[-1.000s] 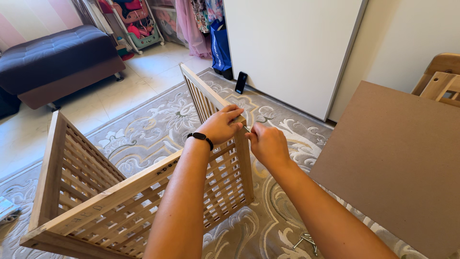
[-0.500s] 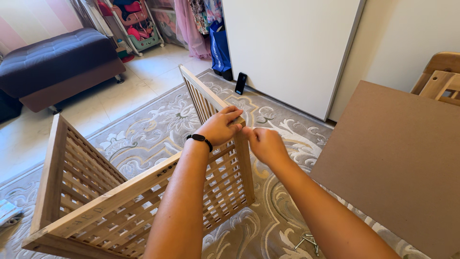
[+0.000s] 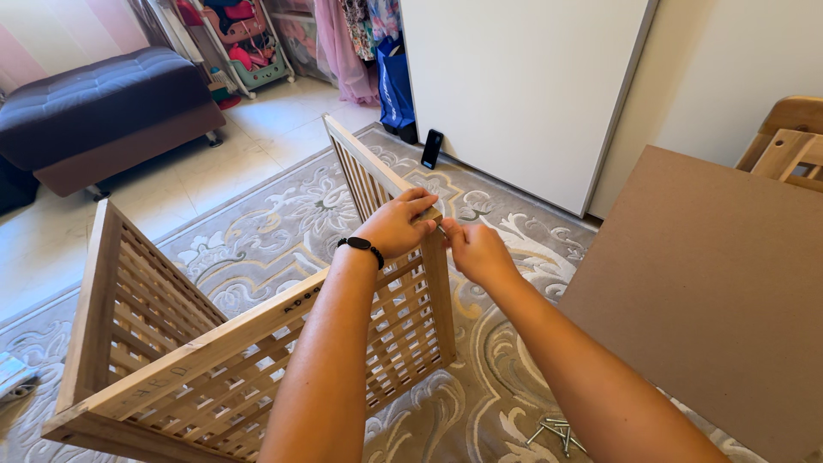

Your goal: The person assembles a wooden crate by hand, inserting screws into pre-drilled holes on the lattice panels and tightening them. They then place a flat board into the base and attach the final side panel to complete the box.

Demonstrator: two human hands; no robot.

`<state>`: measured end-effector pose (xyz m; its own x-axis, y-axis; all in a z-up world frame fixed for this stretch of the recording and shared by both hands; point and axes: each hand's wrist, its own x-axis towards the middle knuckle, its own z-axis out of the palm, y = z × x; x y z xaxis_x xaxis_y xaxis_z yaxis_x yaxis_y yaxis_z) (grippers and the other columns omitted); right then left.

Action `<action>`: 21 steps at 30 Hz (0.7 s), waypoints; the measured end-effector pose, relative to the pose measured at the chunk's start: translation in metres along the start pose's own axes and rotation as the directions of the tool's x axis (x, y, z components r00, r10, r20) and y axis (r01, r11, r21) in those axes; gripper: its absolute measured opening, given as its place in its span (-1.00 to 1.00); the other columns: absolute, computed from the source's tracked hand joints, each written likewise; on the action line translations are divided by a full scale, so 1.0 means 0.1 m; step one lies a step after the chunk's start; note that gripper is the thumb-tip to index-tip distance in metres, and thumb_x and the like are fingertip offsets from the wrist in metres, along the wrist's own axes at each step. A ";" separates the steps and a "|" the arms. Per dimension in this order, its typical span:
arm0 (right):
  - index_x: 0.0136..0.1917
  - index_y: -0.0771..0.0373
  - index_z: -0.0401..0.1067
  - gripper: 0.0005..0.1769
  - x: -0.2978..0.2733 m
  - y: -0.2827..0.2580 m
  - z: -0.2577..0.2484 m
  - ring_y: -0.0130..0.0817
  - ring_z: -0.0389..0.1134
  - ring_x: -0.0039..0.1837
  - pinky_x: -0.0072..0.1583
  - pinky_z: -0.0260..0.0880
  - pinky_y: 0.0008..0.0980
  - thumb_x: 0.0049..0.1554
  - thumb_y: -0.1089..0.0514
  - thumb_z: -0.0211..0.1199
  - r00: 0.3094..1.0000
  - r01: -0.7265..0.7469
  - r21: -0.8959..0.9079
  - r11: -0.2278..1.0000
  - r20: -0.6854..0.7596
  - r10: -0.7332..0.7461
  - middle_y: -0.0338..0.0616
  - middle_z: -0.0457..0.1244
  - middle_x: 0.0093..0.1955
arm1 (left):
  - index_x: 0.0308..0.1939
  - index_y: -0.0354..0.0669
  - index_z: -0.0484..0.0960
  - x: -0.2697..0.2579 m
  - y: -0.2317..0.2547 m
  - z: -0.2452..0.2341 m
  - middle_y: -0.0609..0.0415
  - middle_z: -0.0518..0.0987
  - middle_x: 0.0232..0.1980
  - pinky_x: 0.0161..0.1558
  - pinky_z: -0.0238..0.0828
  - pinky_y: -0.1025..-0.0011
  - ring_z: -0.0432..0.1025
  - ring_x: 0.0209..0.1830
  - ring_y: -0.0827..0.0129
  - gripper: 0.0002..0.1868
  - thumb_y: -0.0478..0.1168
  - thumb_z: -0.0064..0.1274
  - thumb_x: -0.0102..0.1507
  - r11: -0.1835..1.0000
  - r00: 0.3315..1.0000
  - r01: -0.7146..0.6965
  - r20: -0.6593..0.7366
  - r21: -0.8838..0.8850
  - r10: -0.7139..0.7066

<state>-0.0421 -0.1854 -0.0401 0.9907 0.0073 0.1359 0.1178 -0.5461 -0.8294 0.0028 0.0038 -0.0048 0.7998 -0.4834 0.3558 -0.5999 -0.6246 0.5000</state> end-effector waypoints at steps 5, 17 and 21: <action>-0.22 0.29 0.49 -0.62 -0.14 0.06 0.03 0.08 0.38 -0.33 -0.27 0.32 -0.06 0.13 -0.09 0.23 0.833 0.416 -0.332 0.847 -0.235 -0.502 0.06 0.31 -0.44 | 0.36 -0.08 0.48 0.00 0.02 -0.01 -0.07 0.34 0.49 0.32 0.30 0.31 0.40 0.33 0.07 -0.42 -0.13 0.08 0.23 0.997 0.998 0.062 0.034 -0.036 -0.061; -0.19 0.31 0.52 -0.51 -0.12 0.04 0.06 0.05 0.42 -0.35 -0.24 0.38 -0.06 0.16 -0.20 0.21 0.948 0.233 -0.164 0.958 -0.179 -0.262 0.08 0.31 -0.49 | 0.35 -0.11 0.49 0.00 0.00 -0.01 -0.09 0.34 0.49 0.34 0.26 0.29 0.36 0.37 0.04 -0.44 -0.14 0.10 0.25 1.000 0.999 0.031 0.022 -0.005 -0.031; -0.18 0.32 0.50 -0.61 -0.16 0.05 0.04 0.11 0.41 -0.29 -0.22 0.37 0.00 0.14 -0.09 0.20 0.859 0.392 -0.301 0.869 -0.220 -0.463 0.06 0.33 -0.43 | 0.35 -0.09 0.48 0.00 0.02 0.01 -0.08 0.34 0.49 0.34 0.29 0.32 0.39 0.36 0.08 -0.43 -0.14 0.08 0.23 0.997 0.998 0.063 0.024 -0.044 -0.062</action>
<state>-0.0575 -0.1850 -0.0489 0.7809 0.0751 0.6201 0.4703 -0.7240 -0.5046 0.0022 0.0022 -0.0043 0.8350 -0.4583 0.3045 -0.5465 -0.6266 0.5556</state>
